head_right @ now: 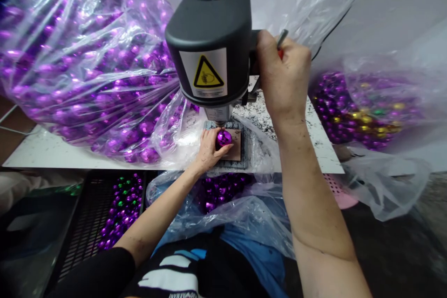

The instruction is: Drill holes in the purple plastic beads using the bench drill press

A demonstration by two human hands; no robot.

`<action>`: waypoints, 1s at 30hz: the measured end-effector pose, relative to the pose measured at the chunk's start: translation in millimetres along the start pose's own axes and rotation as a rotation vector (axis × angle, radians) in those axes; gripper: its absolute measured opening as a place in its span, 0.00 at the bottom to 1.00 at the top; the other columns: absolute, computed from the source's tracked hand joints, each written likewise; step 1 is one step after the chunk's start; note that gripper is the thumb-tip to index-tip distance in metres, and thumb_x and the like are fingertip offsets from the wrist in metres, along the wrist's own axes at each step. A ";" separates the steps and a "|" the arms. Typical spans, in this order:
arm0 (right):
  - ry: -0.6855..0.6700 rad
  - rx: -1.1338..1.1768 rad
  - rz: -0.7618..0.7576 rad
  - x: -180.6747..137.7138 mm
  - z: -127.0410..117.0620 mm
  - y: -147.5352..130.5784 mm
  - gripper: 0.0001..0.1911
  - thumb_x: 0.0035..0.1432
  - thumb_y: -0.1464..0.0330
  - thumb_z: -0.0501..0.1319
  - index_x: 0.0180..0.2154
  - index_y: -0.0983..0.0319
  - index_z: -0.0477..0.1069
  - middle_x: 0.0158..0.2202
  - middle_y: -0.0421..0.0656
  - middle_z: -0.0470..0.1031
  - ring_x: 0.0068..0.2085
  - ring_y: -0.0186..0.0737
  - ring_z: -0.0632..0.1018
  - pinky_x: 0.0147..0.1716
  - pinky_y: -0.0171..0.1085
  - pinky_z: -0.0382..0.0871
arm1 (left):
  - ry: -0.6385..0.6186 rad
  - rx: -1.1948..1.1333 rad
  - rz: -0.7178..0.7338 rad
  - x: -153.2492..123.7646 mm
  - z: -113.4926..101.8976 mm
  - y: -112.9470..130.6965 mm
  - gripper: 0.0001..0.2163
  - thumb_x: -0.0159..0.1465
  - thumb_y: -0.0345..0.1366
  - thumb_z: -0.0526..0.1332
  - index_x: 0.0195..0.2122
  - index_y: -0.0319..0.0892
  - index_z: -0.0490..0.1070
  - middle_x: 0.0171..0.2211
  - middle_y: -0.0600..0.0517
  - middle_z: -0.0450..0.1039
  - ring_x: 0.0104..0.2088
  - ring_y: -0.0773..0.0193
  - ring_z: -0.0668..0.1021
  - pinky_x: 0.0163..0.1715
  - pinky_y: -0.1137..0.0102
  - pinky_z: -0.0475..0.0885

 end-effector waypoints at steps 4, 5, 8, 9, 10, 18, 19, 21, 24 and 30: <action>0.009 -0.058 -0.110 -21.1 -8.7 -6.1 0.23 0.67 0.60 0.57 0.23 0.62 0.54 0.22 0.34 0.53 0.25 0.23 0.59 0.25 0.29 0.52 | -0.004 -0.032 -0.005 -0.3 4.4 -2.6 0.23 0.65 0.43 0.71 0.57 0.43 0.68 0.53 0.44 0.76 0.56 0.49 0.76 0.68 0.49 0.59; 0.010 -0.076 -0.130 -29.8 -11.3 -7.3 0.21 0.67 0.61 0.57 0.23 0.62 0.56 0.22 0.34 0.53 0.25 0.23 0.59 0.25 0.29 0.51 | -0.009 -0.038 -0.001 -0.3 5.2 -3.2 0.23 0.65 0.42 0.71 0.57 0.43 0.68 0.53 0.44 0.77 0.56 0.49 0.76 0.67 0.49 0.59; 0.026 -0.172 -0.203 -56.8 -18.7 -9.0 0.18 0.67 0.63 0.56 0.25 0.63 0.62 0.22 0.35 0.56 0.24 0.24 0.61 0.24 0.30 0.52 | -0.013 -0.046 0.008 -0.8 6.6 -4.2 0.23 0.66 0.43 0.70 0.58 0.43 0.67 0.53 0.44 0.76 0.56 0.50 0.76 0.68 0.49 0.59; 0.031 -0.195 -0.217 -64.1 -20.5 -7.9 0.17 0.67 0.63 0.56 0.26 0.62 0.64 0.22 0.35 0.59 0.24 0.24 0.62 0.24 0.31 0.53 | -0.011 -0.048 0.010 -1.1 6.8 -4.3 0.23 0.66 0.43 0.70 0.58 0.43 0.67 0.52 0.44 0.76 0.56 0.50 0.76 0.68 0.48 0.59; 0.035 -0.212 -0.226 -70.0 -21.8 -6.0 0.16 0.67 0.63 0.56 0.27 0.62 0.65 0.23 0.35 0.61 0.24 0.24 0.63 0.24 0.31 0.54 | -0.009 -0.052 0.012 -1.3 7.0 -4.2 0.23 0.66 0.43 0.70 0.57 0.43 0.67 0.52 0.44 0.76 0.56 0.50 0.76 0.68 0.48 0.59; 0.101 -0.250 -0.323 -88.9 -25.0 13.2 0.16 0.68 0.59 0.57 0.32 0.62 0.72 0.22 0.33 0.62 0.21 0.25 0.66 0.24 0.34 0.56 | -0.008 -0.063 0.021 -1.8 6.1 -2.6 0.22 0.66 0.42 0.70 0.57 0.43 0.67 0.51 0.45 0.77 0.55 0.50 0.76 0.68 0.48 0.59; 0.112 -0.252 -0.330 -91.3 -25.5 16.0 0.15 0.68 0.60 0.57 0.33 0.62 0.72 0.23 0.33 0.64 0.21 0.25 0.66 0.24 0.34 0.56 | -0.011 -0.064 0.022 -1.7 6.0 -2.5 0.22 0.66 0.42 0.70 0.57 0.43 0.66 0.51 0.45 0.77 0.55 0.50 0.76 0.68 0.48 0.59; 0.126 -0.250 -0.349 -97.0 -25.8 21.8 0.14 0.68 0.61 0.57 0.34 0.61 0.73 0.26 0.34 0.67 0.22 0.24 0.68 0.24 0.34 0.57 | -0.016 -0.064 0.024 -1.5 5.8 -2.3 0.23 0.66 0.42 0.70 0.58 0.43 0.66 0.51 0.45 0.77 0.55 0.50 0.76 0.68 0.48 0.59; 0.118 -0.231 -0.405 -105.8 -24.4 29.6 0.09 0.68 0.65 0.57 0.37 0.61 0.74 0.31 0.36 0.72 0.23 0.24 0.69 0.27 0.34 0.61 | -0.014 -0.057 0.026 -1.2 5.4 -2.1 0.23 0.66 0.43 0.70 0.58 0.43 0.66 0.51 0.44 0.76 0.55 0.50 0.76 0.67 0.49 0.61; 0.131 -0.212 -0.467 -113.6 -22.3 41.3 0.08 0.67 0.68 0.57 0.41 0.59 0.75 0.34 0.37 0.72 0.26 0.25 0.71 0.33 0.36 0.70 | -0.013 -0.056 0.037 -0.9 4.1 -1.0 0.22 0.67 0.44 0.69 0.57 0.43 0.67 0.50 0.44 0.76 0.53 0.50 0.76 0.63 0.51 0.64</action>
Point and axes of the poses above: each hand's wrist, its own x-axis towards the middle knuckle, its own z-axis out of the palm, y = z × x, the point moved 5 cm from there along x, towards the middle knuckle
